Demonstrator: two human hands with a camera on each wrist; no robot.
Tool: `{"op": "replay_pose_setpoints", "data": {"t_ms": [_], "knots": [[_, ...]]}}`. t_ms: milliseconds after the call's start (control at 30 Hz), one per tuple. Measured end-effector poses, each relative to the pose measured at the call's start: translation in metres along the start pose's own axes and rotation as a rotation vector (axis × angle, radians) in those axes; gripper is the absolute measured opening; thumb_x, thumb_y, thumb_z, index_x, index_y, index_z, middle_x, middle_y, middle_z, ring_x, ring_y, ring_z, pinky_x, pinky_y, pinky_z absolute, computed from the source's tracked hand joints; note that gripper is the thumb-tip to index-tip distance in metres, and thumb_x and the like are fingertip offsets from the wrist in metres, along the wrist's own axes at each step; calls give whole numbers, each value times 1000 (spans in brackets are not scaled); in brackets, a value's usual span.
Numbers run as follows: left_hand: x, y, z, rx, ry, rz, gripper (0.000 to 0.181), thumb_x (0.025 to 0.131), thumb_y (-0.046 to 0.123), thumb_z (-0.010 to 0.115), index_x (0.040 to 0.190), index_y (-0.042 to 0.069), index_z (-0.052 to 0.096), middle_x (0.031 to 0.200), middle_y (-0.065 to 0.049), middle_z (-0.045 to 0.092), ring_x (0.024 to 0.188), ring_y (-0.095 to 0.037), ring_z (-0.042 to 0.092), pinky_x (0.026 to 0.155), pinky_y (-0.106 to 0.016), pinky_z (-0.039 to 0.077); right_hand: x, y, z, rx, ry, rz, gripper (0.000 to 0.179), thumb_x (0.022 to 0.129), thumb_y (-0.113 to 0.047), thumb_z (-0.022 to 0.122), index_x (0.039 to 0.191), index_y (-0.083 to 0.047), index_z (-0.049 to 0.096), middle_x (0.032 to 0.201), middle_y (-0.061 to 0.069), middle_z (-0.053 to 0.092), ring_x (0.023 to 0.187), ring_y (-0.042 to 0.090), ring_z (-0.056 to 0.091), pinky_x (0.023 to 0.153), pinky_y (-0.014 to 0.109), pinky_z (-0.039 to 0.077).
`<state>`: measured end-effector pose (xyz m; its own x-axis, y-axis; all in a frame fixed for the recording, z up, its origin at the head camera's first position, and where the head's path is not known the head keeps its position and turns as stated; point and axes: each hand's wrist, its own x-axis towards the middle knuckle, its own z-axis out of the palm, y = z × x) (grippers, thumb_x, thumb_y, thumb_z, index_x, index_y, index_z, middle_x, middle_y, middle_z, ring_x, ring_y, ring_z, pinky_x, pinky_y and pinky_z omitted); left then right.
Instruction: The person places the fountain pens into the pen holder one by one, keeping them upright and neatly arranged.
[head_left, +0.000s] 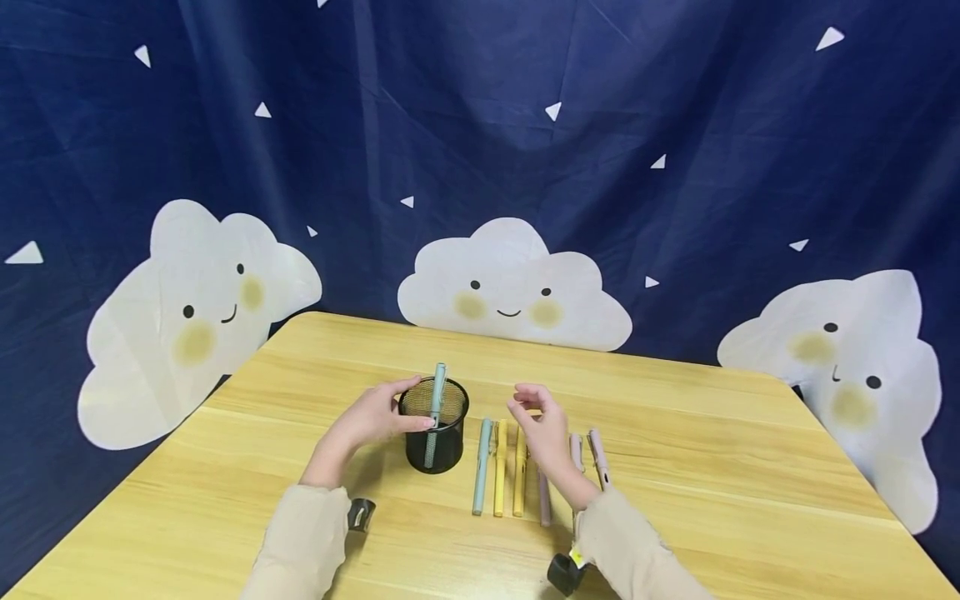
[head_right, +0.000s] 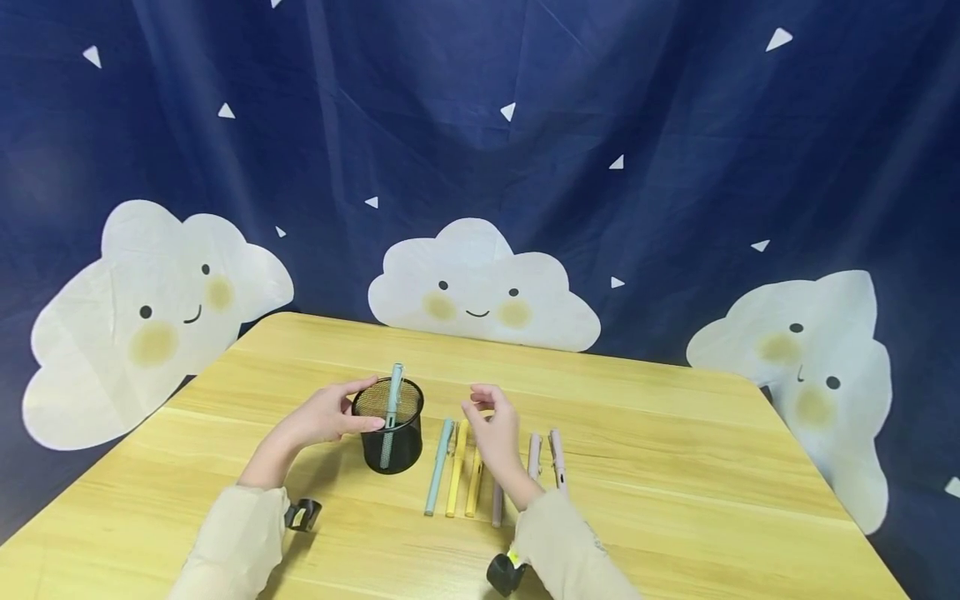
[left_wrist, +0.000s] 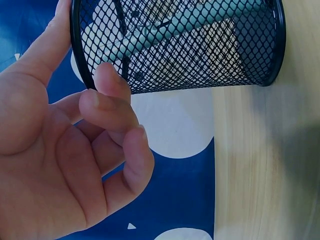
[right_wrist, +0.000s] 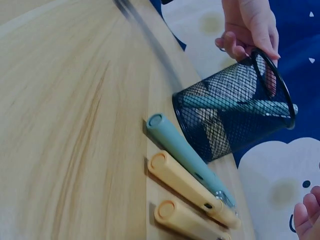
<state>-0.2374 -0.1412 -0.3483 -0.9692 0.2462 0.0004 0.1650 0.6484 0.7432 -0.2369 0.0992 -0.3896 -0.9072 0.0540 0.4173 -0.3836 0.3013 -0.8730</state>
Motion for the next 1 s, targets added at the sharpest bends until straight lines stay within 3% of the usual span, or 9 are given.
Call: {"op": "replay_pose_setpoints", "data": {"t_ms": [467, 1000], "knots": [[-2, 1, -1, 4, 4, 0, 75, 72, 28, 75, 135, 7, 40, 59, -3, 44, 54, -14, 41, 52, -28, 37, -3, 3, -19, -14, 12, -1, 20, 84, -3, 61, 102, 5, 58, 96, 17, 60, 84, 23, 54, 68, 25, 44], [-2, 1, -1, -16, -5, -3, 76, 72, 29, 75, 135, 6, 39, 67, -5, 51, 59, -15, 45, 54, -28, 39, -4, 12, -47, -41, 54, 60, 20, 81, 4, 60, 100, 7, 58, 96, 24, 58, 81, 17, 53, 66, 22, 43]]}}
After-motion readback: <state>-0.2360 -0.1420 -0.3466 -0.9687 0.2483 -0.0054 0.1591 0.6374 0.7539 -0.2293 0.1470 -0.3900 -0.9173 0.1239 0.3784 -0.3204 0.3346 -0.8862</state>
